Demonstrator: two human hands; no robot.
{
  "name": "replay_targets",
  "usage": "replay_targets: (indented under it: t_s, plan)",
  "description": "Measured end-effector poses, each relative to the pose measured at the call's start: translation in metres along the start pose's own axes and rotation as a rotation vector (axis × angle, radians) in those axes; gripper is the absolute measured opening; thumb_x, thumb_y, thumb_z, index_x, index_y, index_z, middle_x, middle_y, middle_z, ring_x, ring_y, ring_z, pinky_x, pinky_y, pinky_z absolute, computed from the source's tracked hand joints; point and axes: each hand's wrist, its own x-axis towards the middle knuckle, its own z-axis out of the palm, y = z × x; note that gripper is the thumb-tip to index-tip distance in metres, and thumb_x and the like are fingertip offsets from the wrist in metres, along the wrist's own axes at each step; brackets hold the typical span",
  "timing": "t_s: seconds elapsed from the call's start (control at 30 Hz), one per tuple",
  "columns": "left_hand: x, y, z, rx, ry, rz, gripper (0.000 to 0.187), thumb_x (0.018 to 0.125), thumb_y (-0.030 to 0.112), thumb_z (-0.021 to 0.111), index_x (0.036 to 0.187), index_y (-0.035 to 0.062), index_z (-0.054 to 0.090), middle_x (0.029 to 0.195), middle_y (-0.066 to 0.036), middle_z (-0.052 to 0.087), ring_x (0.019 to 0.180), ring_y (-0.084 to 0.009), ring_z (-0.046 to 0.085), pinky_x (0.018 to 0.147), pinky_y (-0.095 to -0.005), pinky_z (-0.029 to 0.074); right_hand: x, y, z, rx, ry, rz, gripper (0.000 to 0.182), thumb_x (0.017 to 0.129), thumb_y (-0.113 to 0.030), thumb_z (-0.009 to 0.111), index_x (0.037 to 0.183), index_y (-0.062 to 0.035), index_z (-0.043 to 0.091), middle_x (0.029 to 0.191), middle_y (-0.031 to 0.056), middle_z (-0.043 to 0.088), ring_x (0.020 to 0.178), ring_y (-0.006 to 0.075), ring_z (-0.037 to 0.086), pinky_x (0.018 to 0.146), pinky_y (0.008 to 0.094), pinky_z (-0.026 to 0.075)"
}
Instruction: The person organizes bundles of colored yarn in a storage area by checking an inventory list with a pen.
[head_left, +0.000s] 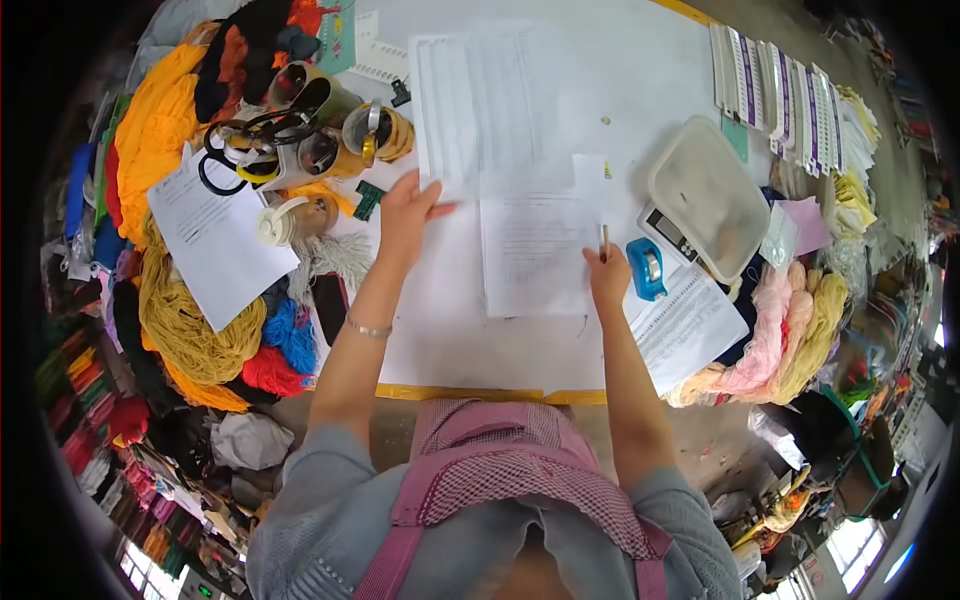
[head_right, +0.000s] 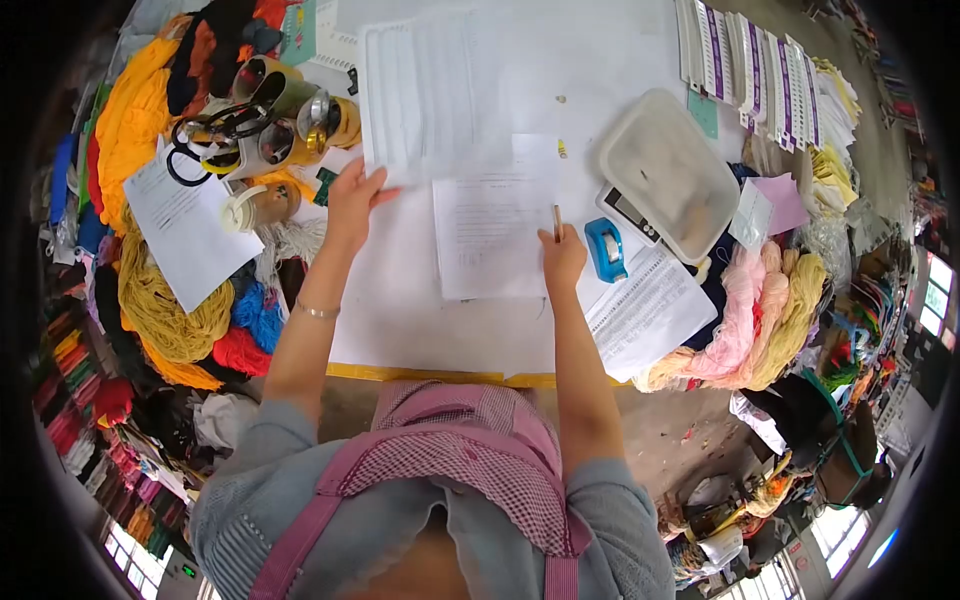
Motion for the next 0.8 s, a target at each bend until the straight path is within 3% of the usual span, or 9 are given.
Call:
replay_targets:
  t_s: [0.1,0.23,0.37,0.43,0.47,0.5,0.57,0.67,0.8]
  plan:
    - [-0.049,-0.035,-0.040,0.123,0.008,-0.014,0.009,0.092,0.004,0.058,0.097,-0.0037,0.059,0.078,0.003,0.048,0.067,-0.0023,0.048,0.070,-0.0261,0.059,-0.003,0.002,0.000,-0.108,-0.034,-0.042,0.028,0.085,-0.030,0.071,0.082,-0.0037,0.063,0.066,0.0188,0.059,0.061,0.0363,0.057,0.060,0.0413,0.046]
    - [-0.105,-0.056,-0.079,0.136,0.082,-0.058,0.007,0.094,0.003,0.057,0.097,-0.0030,0.059,0.076,0.003,0.048,0.066,-0.0016,0.048,0.069,-0.0258,0.059,-0.011,-0.001,-0.011,-0.213,0.009,-0.090,0.024,0.089,-0.033,0.065,0.090,-0.0086,0.069,0.075,0.0212,0.064,0.070,0.0401,0.061,0.063,0.0443,0.049]
    - [-0.133,-0.085,-0.113,0.113,0.100,-0.077,0.014,0.096,0.003,0.055,0.106,-0.0032,0.062,0.084,0.001,0.060,0.071,-0.0028,0.056,0.069,-0.0269,0.060,-0.013,0.009,-0.040,-0.229,0.139,-0.186,0.018,0.093,-0.023,0.057,0.100,-0.0135,0.070,0.083,0.0200,0.067,0.077,0.0412,0.064,0.067,0.0476,0.050]
    - [-0.137,-0.098,-0.124,0.127,0.077,-0.047,0.017,0.096,0.003,0.056,0.109,-0.0034,0.063,0.089,-0.001,0.063,0.073,-0.0038,0.057,0.069,-0.0277,0.060,-0.015,0.010,-0.073,-0.117,0.286,-0.228,0.018,0.093,-0.019,0.056,0.102,-0.0130,0.070,0.091,0.0167,0.068,0.079,0.0359,0.065,0.068,0.0397,0.051]
    - [-0.136,-0.103,-0.124,0.129,0.077,-0.044,0.017,0.096,0.003,0.056,0.109,-0.0034,0.063,0.089,-0.001,0.063,0.073,-0.0038,0.057,0.069,-0.0277,0.060,-0.017,0.002,-0.092,-0.041,0.315,-0.220,0.013,0.093,-0.014,0.056,0.097,-0.0103,0.068,0.087,0.0165,0.066,0.077,0.0334,0.063,0.071,0.0348,0.050]
    - [-0.136,-0.108,-0.120,0.095,0.091,-0.036,0.012,0.095,0.003,0.057,0.105,-0.0018,0.062,0.086,0.000,0.061,0.071,-0.0032,0.056,0.069,-0.0279,0.060,-0.017,0.006,-0.104,0.062,0.378,-0.257,0.012,0.095,-0.011,0.056,0.089,-0.0049,0.064,0.071,0.0111,0.059,0.064,0.0239,0.056,0.064,0.0304,0.046]
    - [-0.136,-0.115,-0.105,0.045,0.087,-0.045,0.006,0.094,0.002,0.059,0.099,0.0004,0.062,0.085,0.002,0.059,0.072,-0.0032,0.055,0.069,-0.0284,0.060,-0.018,0.013,-0.125,0.255,0.334,-0.124,0.017,0.097,-0.012,0.056,0.084,-0.0026,0.062,0.062,0.0016,0.048,0.058,0.0117,0.045,0.056,0.0266,0.039]
    - [-0.127,-0.139,-0.073,0.006,0.055,-0.075,0.011,0.094,0.002,0.059,0.104,-0.0017,0.062,0.088,0.001,0.059,0.074,-0.0044,0.055,0.069,-0.0284,0.060,-0.024,0.007,-0.120,0.402,0.227,0.017,0.020,0.098,-0.014,0.057,0.082,-0.0019,0.062,0.062,-0.0043,0.042,0.059,0.0044,0.037,0.053,0.0238,0.033]
    - [-0.118,-0.164,-0.030,-0.022,0.008,-0.114,0.025,0.094,0.002,0.058,0.119,-0.0041,0.059,0.091,-0.001,0.062,0.075,-0.0058,0.057,0.069,-0.0287,0.060,-0.026,-0.017,-0.088,0.335,0.061,-0.030,0.020,0.096,-0.017,0.059,0.084,-0.0016,0.061,0.062,-0.0004,0.045,0.059,0.0065,0.041,0.054,0.0253,0.035]
